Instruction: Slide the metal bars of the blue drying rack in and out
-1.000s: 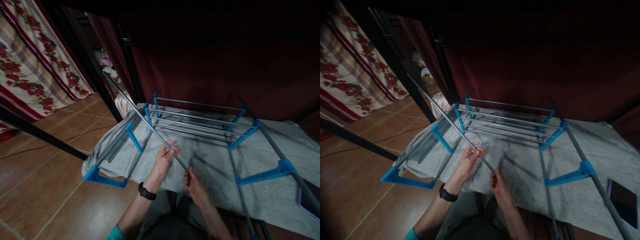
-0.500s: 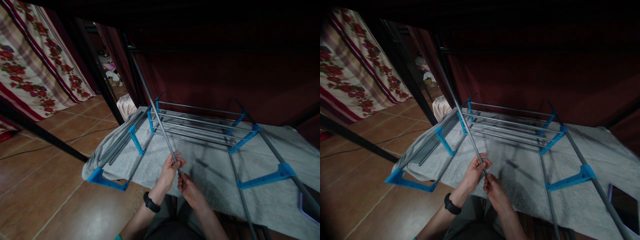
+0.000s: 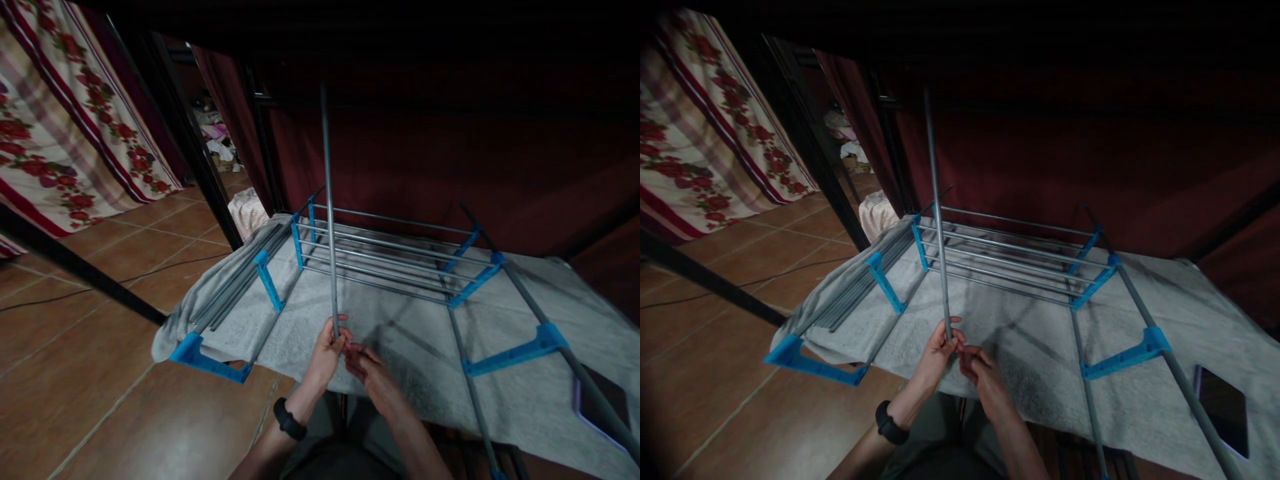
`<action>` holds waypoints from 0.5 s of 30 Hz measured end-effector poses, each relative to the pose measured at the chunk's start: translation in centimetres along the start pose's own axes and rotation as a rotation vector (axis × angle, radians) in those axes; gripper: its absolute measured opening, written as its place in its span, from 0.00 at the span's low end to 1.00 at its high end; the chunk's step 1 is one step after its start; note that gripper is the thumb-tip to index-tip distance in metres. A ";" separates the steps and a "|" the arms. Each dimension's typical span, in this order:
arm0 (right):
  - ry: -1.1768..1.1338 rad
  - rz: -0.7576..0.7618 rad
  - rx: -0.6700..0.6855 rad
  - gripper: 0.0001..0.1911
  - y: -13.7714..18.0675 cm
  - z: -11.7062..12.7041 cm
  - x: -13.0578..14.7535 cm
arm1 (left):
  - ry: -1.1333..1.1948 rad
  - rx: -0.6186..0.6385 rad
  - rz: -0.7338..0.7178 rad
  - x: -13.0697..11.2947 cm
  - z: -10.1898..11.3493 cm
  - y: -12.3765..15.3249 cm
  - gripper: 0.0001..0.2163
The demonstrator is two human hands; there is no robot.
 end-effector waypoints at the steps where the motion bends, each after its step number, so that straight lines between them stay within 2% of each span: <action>1: 0.019 0.032 -0.015 0.19 -0.3 0.6 0.6 | -0.034 -0.016 -0.008 0.1 0.4 -0.2 0.18; 7: -0.030 0.214 -0.131 0.21 -2.8 3.0 7.0 | -0.157 -0.143 -0.065 0.6 3.9 -1.0 0.16; 10: -0.080 0.316 -0.154 0.24 -3.5 3.0 10.4 | -0.287 -0.245 -0.108 1.4 6.4 -1.1 0.20; 15: -0.170 0.392 -0.165 0.25 -4.5 2.5 13.6 | -0.427 -0.284 -0.188 3.4 10.6 -0.8 0.18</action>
Point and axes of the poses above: each hand's wrist, its own y-axis away from the middle knuckle, its own z-axis out of the back of the hand, x = y × z, the point moved 3 cm from there along -y, towards the middle knuckle, and after that the axes turned 12 degrees about -x, right-handed, at the moved point
